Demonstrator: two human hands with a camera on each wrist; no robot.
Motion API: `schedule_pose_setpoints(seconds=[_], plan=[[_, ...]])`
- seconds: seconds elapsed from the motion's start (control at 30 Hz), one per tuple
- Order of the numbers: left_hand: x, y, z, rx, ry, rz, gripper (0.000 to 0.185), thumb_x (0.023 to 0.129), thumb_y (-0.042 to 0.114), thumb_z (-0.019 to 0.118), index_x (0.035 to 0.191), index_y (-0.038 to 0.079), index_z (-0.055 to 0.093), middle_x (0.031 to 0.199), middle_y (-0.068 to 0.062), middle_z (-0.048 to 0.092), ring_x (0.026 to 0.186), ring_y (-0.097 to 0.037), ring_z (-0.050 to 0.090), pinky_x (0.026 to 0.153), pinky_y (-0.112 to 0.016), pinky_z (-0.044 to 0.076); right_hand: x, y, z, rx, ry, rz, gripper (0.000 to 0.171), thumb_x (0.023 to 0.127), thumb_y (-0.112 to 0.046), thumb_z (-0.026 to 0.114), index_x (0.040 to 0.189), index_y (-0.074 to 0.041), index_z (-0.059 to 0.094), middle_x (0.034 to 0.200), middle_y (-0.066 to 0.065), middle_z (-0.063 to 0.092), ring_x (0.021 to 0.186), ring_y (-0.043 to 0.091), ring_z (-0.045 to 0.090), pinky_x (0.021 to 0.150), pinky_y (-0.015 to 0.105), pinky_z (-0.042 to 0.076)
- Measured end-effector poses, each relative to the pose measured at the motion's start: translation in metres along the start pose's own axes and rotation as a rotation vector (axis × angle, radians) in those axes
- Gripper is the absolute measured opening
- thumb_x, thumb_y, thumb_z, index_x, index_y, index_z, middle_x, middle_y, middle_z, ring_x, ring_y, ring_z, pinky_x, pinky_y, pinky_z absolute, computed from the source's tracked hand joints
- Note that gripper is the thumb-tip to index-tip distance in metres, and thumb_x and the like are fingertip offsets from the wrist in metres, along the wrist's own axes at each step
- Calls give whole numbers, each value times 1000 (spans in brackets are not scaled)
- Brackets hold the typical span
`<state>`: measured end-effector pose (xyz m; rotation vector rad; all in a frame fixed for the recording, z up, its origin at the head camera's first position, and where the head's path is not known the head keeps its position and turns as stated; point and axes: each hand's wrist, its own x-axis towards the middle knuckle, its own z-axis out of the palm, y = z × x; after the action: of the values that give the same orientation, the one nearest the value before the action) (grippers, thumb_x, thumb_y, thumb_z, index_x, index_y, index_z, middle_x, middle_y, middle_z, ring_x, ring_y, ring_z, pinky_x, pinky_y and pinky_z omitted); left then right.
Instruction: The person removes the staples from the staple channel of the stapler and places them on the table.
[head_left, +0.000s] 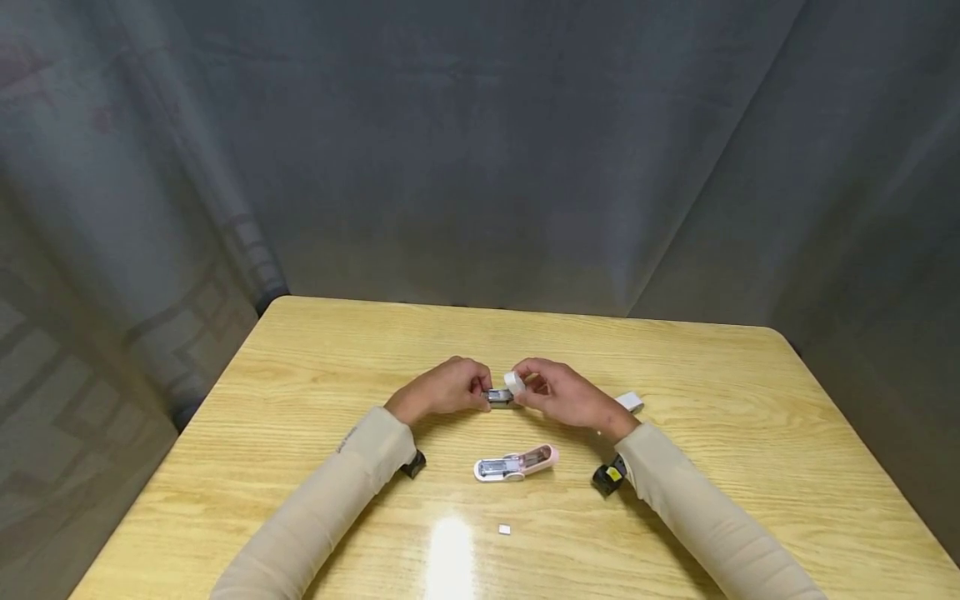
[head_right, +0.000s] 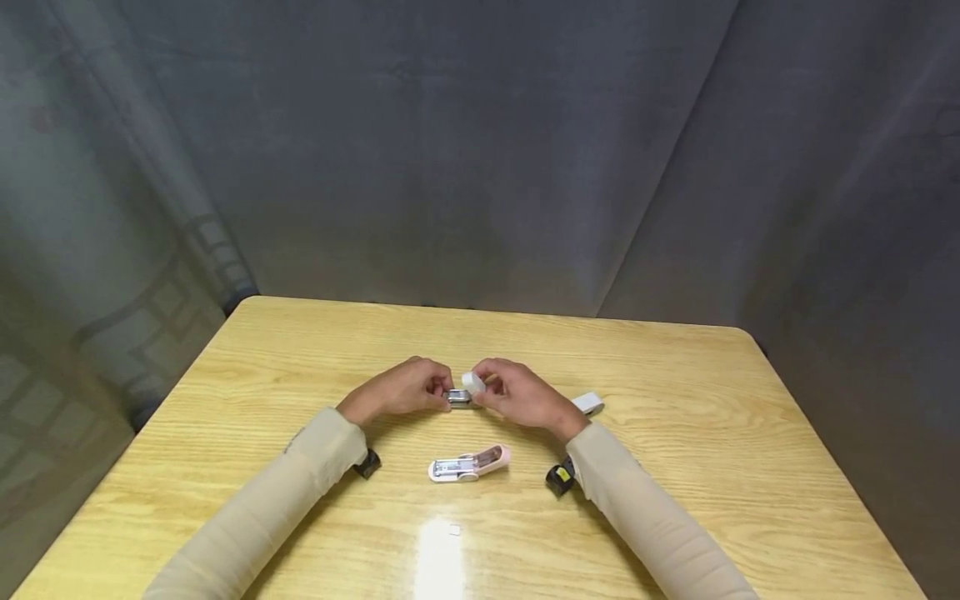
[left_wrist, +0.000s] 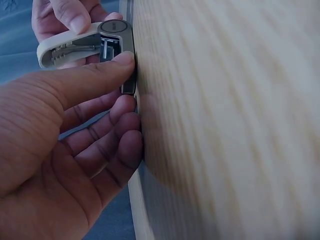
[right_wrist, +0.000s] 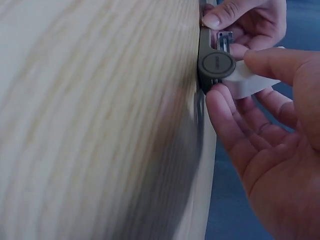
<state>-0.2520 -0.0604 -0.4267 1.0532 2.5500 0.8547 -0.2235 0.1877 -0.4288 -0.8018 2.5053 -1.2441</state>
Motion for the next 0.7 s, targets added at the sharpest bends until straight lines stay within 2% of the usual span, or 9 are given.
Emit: schedule_pose_setpoints(seconds=[0.2,0.33,0.53,0.7], plan=[[-1,-1,1,-1,-4,-1,15,90,12,82,89,10,68,71,5,57,62,-7,47,62,-25,41,-4,1,-2,48,4,9,18,101,-5,66,119,-8,64,112,5,67,97,18,69,77,35,54],[-2,-3,2,3,-9,-11,14,91,12,82,89,11,68,71,6,56,62,-6,47,62,-25,40,-7,2,-2,58,12,16,21,100,-5,68,120,-8,63,111,4,68,96,17,69,75,33,52],[-2,-5,2,9,2,4,13,91,13,82,90,10,69,72,6,58,64,-6,47,63,-25,41,-12,2,-5,33,59,56,24,97,-3,71,118,-12,64,102,3,66,72,17,57,56,26,40],[-2,-4,2,-5,11,2,12,90,12,82,92,9,70,73,5,59,64,-6,48,64,-25,42,-13,1,-6,19,101,65,24,95,-3,74,117,-10,67,92,1,66,68,17,54,52,24,38]])
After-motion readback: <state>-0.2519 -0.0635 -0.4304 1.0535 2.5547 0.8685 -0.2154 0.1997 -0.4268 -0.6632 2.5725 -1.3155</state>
